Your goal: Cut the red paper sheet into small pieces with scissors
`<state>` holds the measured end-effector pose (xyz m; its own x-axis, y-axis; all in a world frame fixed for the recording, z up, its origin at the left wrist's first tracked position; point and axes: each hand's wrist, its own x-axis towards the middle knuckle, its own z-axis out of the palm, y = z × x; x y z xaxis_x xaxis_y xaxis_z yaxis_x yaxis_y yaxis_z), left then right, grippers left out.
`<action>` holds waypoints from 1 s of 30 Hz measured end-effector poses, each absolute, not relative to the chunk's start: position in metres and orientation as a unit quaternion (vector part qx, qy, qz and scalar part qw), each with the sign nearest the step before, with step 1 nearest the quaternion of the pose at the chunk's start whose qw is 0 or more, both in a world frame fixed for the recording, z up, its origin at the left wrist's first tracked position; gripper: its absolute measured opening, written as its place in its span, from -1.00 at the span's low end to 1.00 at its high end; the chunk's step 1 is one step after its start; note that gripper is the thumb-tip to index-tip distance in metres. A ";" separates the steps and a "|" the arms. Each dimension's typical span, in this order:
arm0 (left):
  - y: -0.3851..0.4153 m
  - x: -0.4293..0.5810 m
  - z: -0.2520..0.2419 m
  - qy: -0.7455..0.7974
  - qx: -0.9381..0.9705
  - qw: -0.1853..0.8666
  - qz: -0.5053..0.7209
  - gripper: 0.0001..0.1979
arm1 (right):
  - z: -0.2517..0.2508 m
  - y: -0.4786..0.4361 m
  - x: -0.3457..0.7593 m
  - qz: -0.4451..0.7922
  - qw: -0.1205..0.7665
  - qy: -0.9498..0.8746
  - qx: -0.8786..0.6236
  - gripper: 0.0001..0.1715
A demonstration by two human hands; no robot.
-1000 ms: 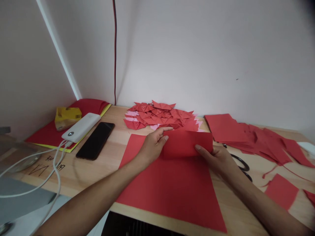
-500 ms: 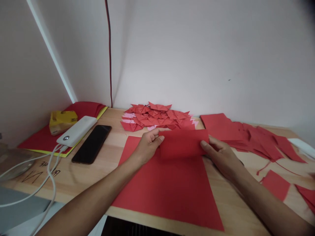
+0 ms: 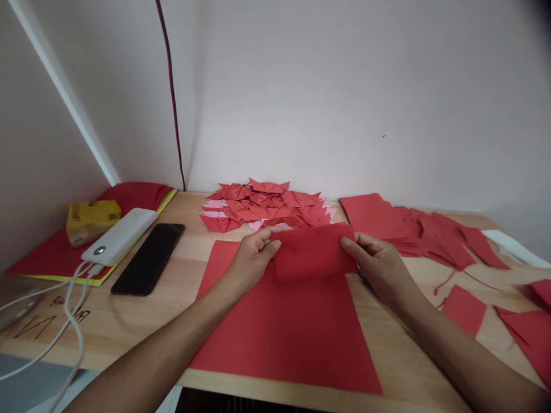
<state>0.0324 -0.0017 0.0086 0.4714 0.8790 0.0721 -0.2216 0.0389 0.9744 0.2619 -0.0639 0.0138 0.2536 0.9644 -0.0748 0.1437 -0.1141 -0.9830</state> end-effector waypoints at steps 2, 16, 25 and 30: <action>-0.002 0.032 0.009 0.312 0.570 0.638 0.414 -0.68 | 0.015 -0.064 0.262 0.414 0.491 -0.448 -0.621 -0.67; -0.003 0.028 0.013 0.353 0.670 0.533 0.378 -0.65 | 0.007 -0.057 0.263 0.465 0.560 -0.416 -0.546 -0.59; -0.003 0.024 0.015 0.372 0.701 0.488 0.363 -0.60 | 0.005 -0.060 0.266 0.495 0.567 -0.409 -0.516 -0.83; -0.005 0.024 0.020 0.366 0.713 0.493 0.339 -0.61 | 0.007 -0.060 0.272 0.481 0.550 -0.429 -0.530 -0.83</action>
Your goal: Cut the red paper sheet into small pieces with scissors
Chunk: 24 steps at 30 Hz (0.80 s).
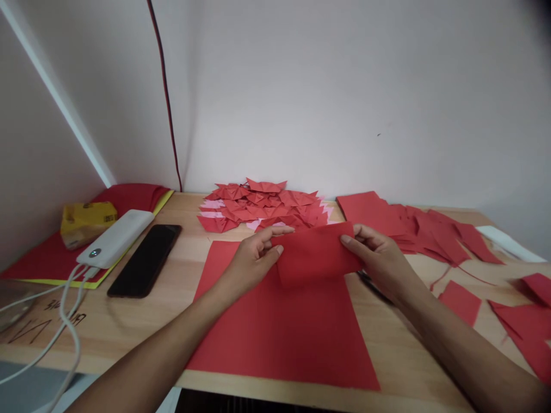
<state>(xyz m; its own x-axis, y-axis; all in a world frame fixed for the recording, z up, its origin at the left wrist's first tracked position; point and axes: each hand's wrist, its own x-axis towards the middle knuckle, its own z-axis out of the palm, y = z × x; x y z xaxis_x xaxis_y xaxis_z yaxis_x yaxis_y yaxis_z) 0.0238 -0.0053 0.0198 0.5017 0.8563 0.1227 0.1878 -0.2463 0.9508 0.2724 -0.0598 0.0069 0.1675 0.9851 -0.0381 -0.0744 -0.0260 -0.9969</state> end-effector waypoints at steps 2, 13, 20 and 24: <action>-0.006 0.023 0.021 0.324 0.713 0.524 0.333 -0.62 | 0.007 -0.059 0.276 0.485 0.532 -0.438 -0.539 -0.80; -0.009 0.020 0.023 0.231 0.823 0.478 0.201 -0.75 | 0.021 -0.063 0.263 0.508 0.362 -0.533 -0.572 -0.63; -0.016 0.029 0.017 0.230 0.797 0.531 0.171 -0.69 | 0.017 -0.060 0.262 0.462 0.336 -0.598 -0.563 -0.62; -0.014 0.030 0.011 0.259 0.779 0.530 0.211 -0.70 | 0.018 -0.060 0.264 0.432 0.314 -0.636 -0.558 -0.58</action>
<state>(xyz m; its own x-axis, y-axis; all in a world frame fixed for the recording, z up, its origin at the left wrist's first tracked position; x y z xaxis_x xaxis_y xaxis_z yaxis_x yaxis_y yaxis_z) 0.0296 -0.0140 0.0114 0.7765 0.6277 0.0545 0.1801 -0.3041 0.9355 0.2638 -0.0597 0.0181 -0.1809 0.9800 -0.0824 0.4374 0.0051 -0.8992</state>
